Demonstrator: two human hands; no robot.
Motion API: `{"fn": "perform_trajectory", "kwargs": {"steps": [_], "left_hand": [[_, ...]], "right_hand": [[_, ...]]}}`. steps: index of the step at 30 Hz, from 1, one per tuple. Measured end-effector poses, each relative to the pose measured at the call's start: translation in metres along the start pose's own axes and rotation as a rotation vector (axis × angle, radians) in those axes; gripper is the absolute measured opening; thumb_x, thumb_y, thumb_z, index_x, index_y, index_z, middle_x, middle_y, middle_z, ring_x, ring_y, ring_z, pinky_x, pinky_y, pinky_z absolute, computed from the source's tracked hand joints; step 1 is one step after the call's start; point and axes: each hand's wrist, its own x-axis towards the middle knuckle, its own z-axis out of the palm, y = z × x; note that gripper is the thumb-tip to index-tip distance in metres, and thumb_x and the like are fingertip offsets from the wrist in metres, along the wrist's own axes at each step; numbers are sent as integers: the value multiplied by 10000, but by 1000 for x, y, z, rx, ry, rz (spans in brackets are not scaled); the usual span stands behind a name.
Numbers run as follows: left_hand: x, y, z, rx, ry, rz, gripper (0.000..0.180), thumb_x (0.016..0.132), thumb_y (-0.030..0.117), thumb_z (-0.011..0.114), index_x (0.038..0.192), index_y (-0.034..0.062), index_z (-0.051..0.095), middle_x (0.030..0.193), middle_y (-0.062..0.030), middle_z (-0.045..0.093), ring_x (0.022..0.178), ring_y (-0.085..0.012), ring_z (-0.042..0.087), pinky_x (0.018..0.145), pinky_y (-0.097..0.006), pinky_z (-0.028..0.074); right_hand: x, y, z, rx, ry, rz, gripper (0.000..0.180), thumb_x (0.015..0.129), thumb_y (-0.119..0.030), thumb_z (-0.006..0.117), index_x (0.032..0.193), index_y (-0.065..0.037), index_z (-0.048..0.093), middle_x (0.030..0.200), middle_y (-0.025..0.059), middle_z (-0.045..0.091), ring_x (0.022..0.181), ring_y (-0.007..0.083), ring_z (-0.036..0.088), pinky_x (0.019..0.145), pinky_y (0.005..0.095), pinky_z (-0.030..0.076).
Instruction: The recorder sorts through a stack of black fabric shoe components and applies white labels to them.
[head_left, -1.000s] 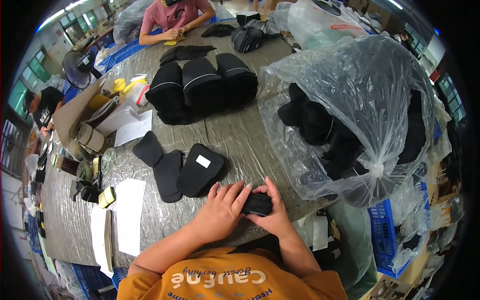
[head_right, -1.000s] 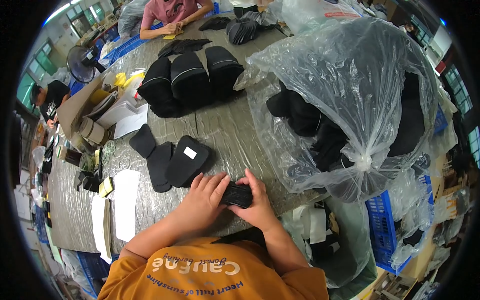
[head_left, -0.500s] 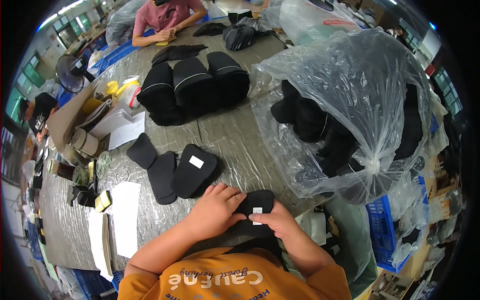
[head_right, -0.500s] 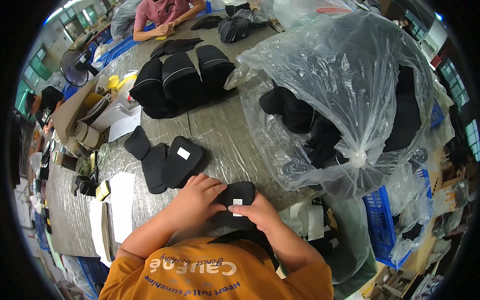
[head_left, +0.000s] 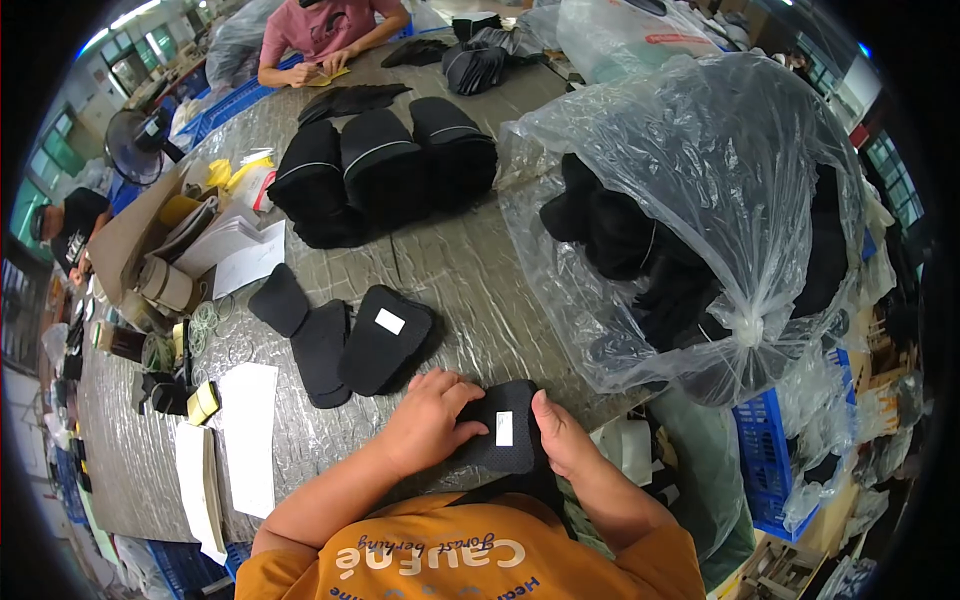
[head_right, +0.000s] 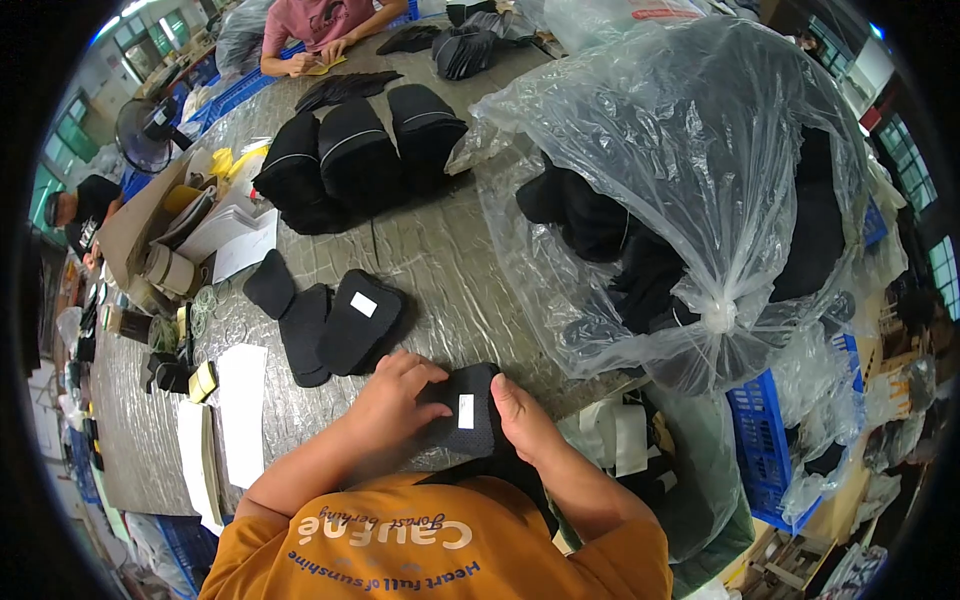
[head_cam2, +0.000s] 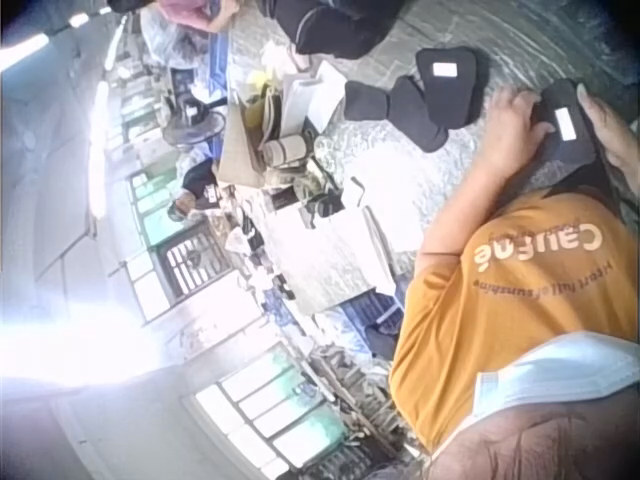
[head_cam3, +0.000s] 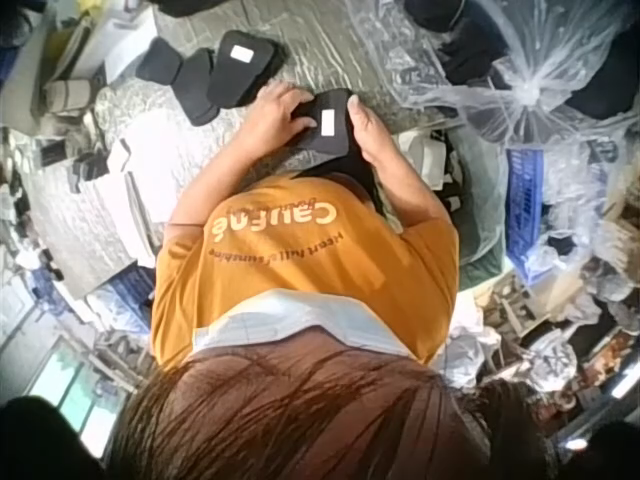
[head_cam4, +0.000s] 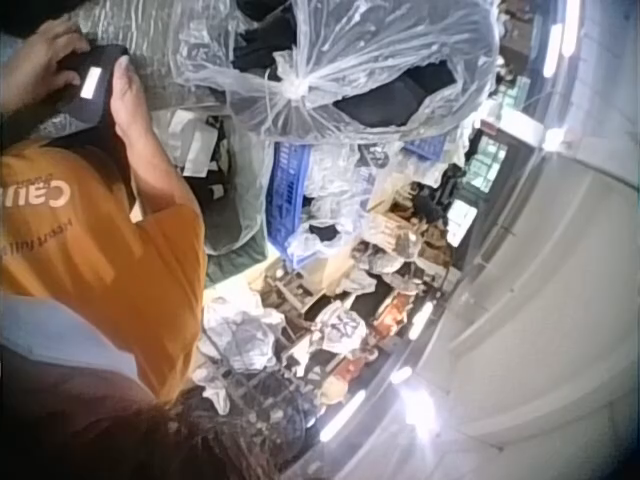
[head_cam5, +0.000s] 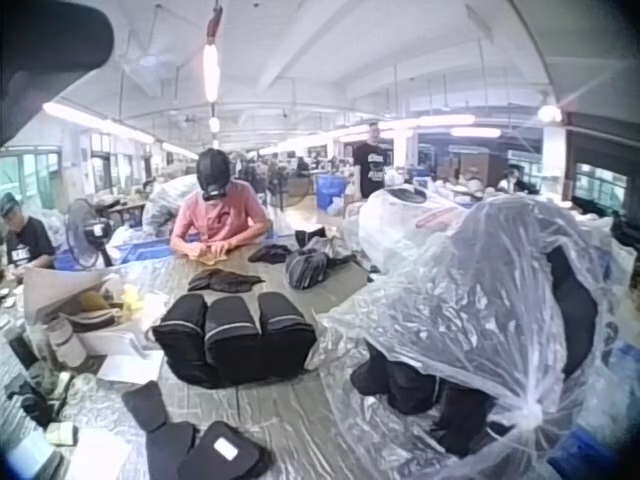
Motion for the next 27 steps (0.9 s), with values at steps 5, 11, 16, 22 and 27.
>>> {"fn": "perform_trajectory", "kwargs": {"steps": [5,11,16,22,27], "left_hand": [[-1,3,0,52,40,-77,379,668,197,812,976,60,639,872,-75,622,904,-303,587,763,-409,407],[-4,-7,-3,-17,80,38,274,688,179,805,823,56,601,816,-66,623,782,-309,590,757,-383,394],[-18,5,-18,-342,386,-281,210,742,112,770,840,48,597,821,-96,630,751,-297,593,735,-384,416],[-20,11,-16,328,120,479,284,662,145,637,942,94,639,1093,-85,636,856,-213,582,781,-392,429],[-31,3,1,314,79,450,271,687,173,614,947,98,640,1107,-90,628,903,-238,593,785,-402,433]], "right_hand": [[2,5,-3,-56,57,5,554,1000,-491,414,1188,4,577,1115,79,625,1008,155,572,916,301,442],[3,-2,1,16,90,67,493,1001,-420,467,1174,30,572,1096,96,627,986,164,574,898,296,443],[5,4,-4,-43,137,53,479,996,-400,485,1184,33,567,1091,95,631,973,161,582,886,288,453],[2,0,-1,39,113,61,451,1003,-385,476,1190,15,572,1085,79,633,966,143,583,874,279,462],[-1,-1,0,32,101,43,447,1016,-392,441,1186,1,569,1078,62,630,977,133,583,875,284,468]]}}
